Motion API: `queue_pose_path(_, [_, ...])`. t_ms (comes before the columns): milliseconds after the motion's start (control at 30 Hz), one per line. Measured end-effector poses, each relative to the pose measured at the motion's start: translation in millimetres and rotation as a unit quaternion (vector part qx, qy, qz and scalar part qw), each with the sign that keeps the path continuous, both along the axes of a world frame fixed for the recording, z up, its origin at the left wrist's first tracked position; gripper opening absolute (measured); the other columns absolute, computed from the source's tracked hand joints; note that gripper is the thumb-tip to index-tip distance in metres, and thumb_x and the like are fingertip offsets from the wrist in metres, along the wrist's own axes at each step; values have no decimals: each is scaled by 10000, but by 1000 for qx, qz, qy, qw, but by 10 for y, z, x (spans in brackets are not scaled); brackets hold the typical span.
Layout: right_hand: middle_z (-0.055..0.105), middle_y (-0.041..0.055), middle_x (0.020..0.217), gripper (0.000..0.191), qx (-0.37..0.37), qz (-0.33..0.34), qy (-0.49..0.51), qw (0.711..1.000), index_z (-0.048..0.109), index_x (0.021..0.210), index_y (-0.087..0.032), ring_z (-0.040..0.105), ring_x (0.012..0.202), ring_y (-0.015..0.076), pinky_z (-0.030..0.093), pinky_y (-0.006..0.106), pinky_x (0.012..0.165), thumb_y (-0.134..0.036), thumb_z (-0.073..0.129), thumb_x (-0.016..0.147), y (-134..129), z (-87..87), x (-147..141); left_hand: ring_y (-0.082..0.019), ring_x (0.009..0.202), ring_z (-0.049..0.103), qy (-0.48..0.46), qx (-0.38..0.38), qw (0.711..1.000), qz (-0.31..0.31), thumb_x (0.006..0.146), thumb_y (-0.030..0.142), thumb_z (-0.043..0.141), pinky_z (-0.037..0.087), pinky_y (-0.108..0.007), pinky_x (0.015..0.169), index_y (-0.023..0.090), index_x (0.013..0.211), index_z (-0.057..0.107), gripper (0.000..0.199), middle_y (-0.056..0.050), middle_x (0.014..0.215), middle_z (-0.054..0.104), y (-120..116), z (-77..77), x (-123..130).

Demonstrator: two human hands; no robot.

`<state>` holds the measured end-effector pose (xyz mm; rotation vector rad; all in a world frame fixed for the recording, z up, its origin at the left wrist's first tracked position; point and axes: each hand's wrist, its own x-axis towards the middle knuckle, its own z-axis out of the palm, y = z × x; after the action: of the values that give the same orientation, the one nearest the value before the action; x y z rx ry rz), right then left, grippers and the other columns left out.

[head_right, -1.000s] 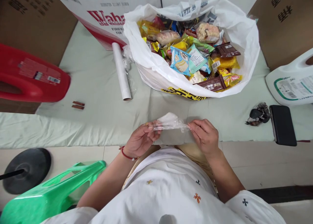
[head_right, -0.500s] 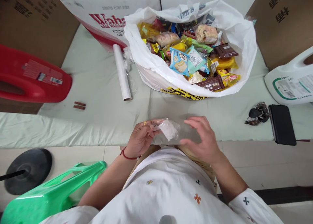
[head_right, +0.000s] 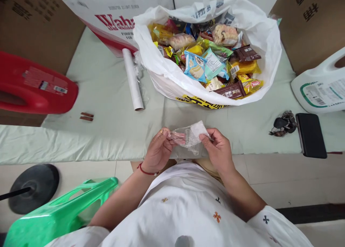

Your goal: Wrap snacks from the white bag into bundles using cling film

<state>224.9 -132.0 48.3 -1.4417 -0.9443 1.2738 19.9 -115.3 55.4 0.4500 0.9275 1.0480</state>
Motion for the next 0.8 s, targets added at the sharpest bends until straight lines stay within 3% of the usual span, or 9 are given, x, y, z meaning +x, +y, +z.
queue_pose_path(67, [640, -17, 771, 288, -5, -28, 13, 1000, 718, 926, -233, 498, 661, 120, 447, 247, 622, -498, 814, 867, -7, -20, -56, -201, 792, 755, -12, 2, 1000, 10, 726, 625, 895, 568, -360, 874, 226, 923, 586, 542, -50, 928, 802, -45, -31, 83])
queue_pose_path(133, [616, -25, 751, 291, -12, -42, 36, 998, 713, 931, -233, 484, 646, 110, 433, 240, 606, -491, 827, 859, -2, -24, -104, -180, 818, 734, 4, -3, 1000, -2, 645, 544, 977, 545, -326, 873, 225, 996, 626, 590, -36, 949, 798, -87, -60, 153])
queue_pose_path(233, [591, -32, 733, 350, -46, -36, 113, 992, 688, 893, -231, 483, 622, 101, 442, 236, 576, -512, 871, 795, 42, -7, -132, -131, 770, 655, 65, -2, 998, -17, 626, 404, 1008, 492, -253, 792, 182, 879, 706, 453, -8, 830, 748, -105, -89, 201])
queue_pose_path(367, [575, -28, 740, 419, -123, 3, 214, 969, 649, 852, -229, 466, 596, 94, 412, 222, 499, -511, 922, 707, 91, -21, -74, -127, 725, 580, 43, -1, 999, 24, 720, 515, 930, 464, -253, 750, 174, 685, 695, 415, 5, 696, 648, -50, -62, 166])
queue_pose_path(433, [594, -14, 794, 420, -121, 4, 184, 975, 675, 937, -237, 486, 614, 100, 423, 225, 497, -541, 894, 746, 65, -49, -40, -137, 759, 589, 29, 13, 998, 45, 738, 521, 918, 465, -259, 775, 186, 666, 682, 416, 7, 714, 641, -27, -34, 138])
queue_pose_path(500, [638, 21, 938, 446, -59, -21, 99, 993, 687, 1078, -253, 548, 700, 123, 486, 249, 554, -600, 816, 829, 10, -74, -27, -149, 803, 606, 46, 40, 997, 56, 765, 510, 903, 461, -267, 810, 193, 640, 661, 418, 3, 745, 652, -26, -23, 120])
queue_pose_path(633, [639, 96, 1291, 665, 53, -12, -39, 998, 618, 1306, -273, 625, 1051, 217, 583, 334, 812, -665, 812, 806, -65, -84, -55, -168, 857, 605, 88, 111, 990, 18, 847, 507, 840, 439, -289, 830, 201, 649, 658, 408, -17, 825, 712, -76, -70, 106])
queue_pose_path(700, [665, 90, 1266, 653, 37, 15, -71, 997, 635, 1291, -269, 630, 1100, 233, 569, 344, 870, -623, 849, 786, -49, -82, -61, -172, 866, 603, 87, 138, 987, -12, 883, 481, 813, 434, -299, 840, 203, 669, 664, 381, -23, 842, 731, -101, -95, 94])
queue_pose_path(800, [698, 32, 978, 384, 10, -5, -64, 998, 716, 1051, -244, 634, 912, 187, 543, 306, 806, -585, 772, 883, 25, -84, -7, -165, 839, 602, 84, 141, 986, -13, 900, 466, 800, 441, -300, 835, 200, 675, 652, 379, -21, 818, 726, -108, -104, 51])
